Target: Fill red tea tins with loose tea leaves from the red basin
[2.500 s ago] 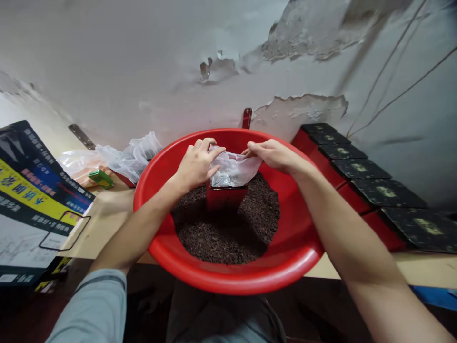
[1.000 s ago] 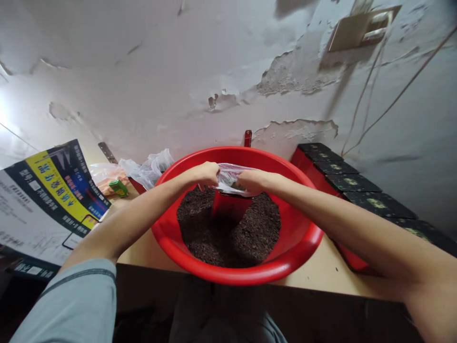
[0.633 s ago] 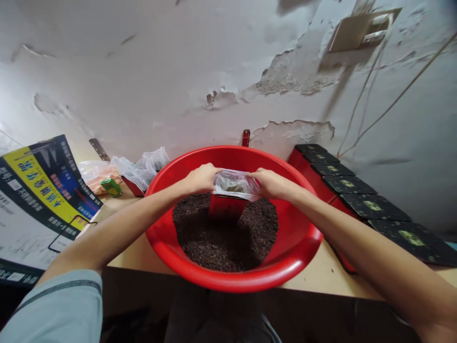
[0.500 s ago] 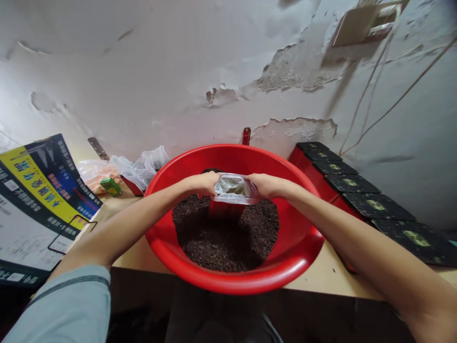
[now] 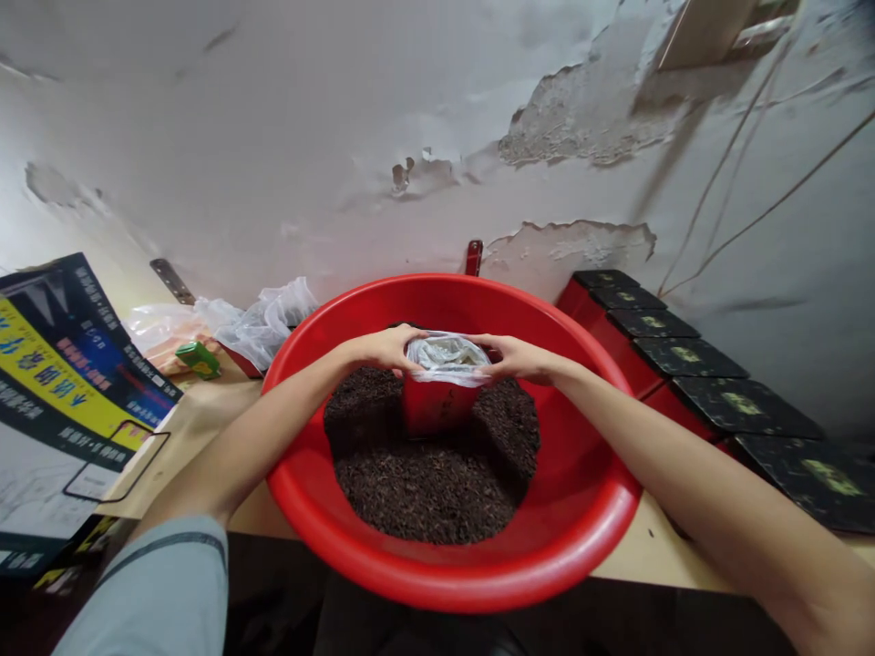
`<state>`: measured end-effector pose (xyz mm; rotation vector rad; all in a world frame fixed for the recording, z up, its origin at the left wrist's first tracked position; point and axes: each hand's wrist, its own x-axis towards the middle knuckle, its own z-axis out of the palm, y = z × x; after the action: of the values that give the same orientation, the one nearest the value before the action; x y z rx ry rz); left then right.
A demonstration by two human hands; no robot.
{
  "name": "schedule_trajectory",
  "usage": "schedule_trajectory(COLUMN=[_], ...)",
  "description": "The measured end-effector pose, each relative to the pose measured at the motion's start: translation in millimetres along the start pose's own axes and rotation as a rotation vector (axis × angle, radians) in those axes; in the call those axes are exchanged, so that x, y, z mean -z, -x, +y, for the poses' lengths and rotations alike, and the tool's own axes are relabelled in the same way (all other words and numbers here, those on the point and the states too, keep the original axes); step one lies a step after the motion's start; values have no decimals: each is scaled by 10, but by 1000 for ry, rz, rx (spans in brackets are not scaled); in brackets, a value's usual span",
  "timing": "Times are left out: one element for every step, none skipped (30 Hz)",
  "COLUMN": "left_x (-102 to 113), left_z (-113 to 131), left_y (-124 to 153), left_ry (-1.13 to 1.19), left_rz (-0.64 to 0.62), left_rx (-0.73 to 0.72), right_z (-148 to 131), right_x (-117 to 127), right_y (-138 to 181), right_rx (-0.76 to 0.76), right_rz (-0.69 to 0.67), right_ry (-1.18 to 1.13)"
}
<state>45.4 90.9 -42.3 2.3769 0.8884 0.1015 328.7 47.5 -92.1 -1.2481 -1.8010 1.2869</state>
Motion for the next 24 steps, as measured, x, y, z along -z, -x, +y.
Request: schedule_trajectory(left_x=[-38, -83, -129, -173, -211, -239, -256, -262, -260, -254, -247, -245, -249, -262, -282, -311, -347, -389, -436, -486, -539, -591, -639, -681], left_z=[20, 41, 60, 77, 93, 108, 122, 133, 140, 143, 140, 132, 120, 106, 92, 82, 76, 76, 83, 97, 115, 136, 158, 179], left_y=[27, 62, 103, 144, 184, 219, 248, 270, 287, 297, 303, 304, 300, 291, 278, 262, 244, 227, 214, 208, 211, 227, 254, 293], left_ry=[56, 132, 220, 305, 379, 434, 469, 491, 513, 533, 543, 537, 513, 475, 427, 370, 301, 218, 124, 25, -67, -147, -212, -265], left_rz=[19, 49, 96, 154, 214, 273, 323, 356, 363, 347, 317, 275, 226, 178, 137, 109, 100, 110, 139, 186, 244, 307, 368, 422], left_rx=[34, 68, 99, 124, 153, 189, 228, 265, 295, 315, 328, 336, 344, 351, 357, 363, 367, 368, 365, 361, 353, 342, 328, 312], right_z=[37, 69, 93, 109, 116, 114, 104, 89, 70, 50, 32, 18, 8, 4, 5, 12, 25, 44, 67, 93, 121, 147, 168, 181], right_x=[-11, -29, -52, -79, -108, -136, -161, -182, -197, -208, -215, -220, -224, -230, -237, -249, -264, -283, -304, -328, -352, -375, -393, -407], right_y=[-9, -20, -32, -42, -48, -48, -42, -29, -13, 6, 24, 41, 54, 63, 69, 71, 71, 71, 72, 74, 80, 90, 105, 124], right_rx=[-44, -92, -131, -154, -164, -165, -165, -172, -187, -208, -232, -255, -274, -284, -285, -277, -261, -233, -193, -147, -97, -41, 12, 53], right_rz=[51, 127, 211, 281, 319, 318, 291, 262, 244, 231, 217, 197, 171, 137, 98, 62, 34, 14, 8, 19, 50, 106, 182, 267], right_ry=[-71, -129, -171, -201, -218, -223, -217, -203, -177, -144, -110, -85, -69, -57, -44, -25, 7, 51, 106, 167, 231, 297, 363, 423])
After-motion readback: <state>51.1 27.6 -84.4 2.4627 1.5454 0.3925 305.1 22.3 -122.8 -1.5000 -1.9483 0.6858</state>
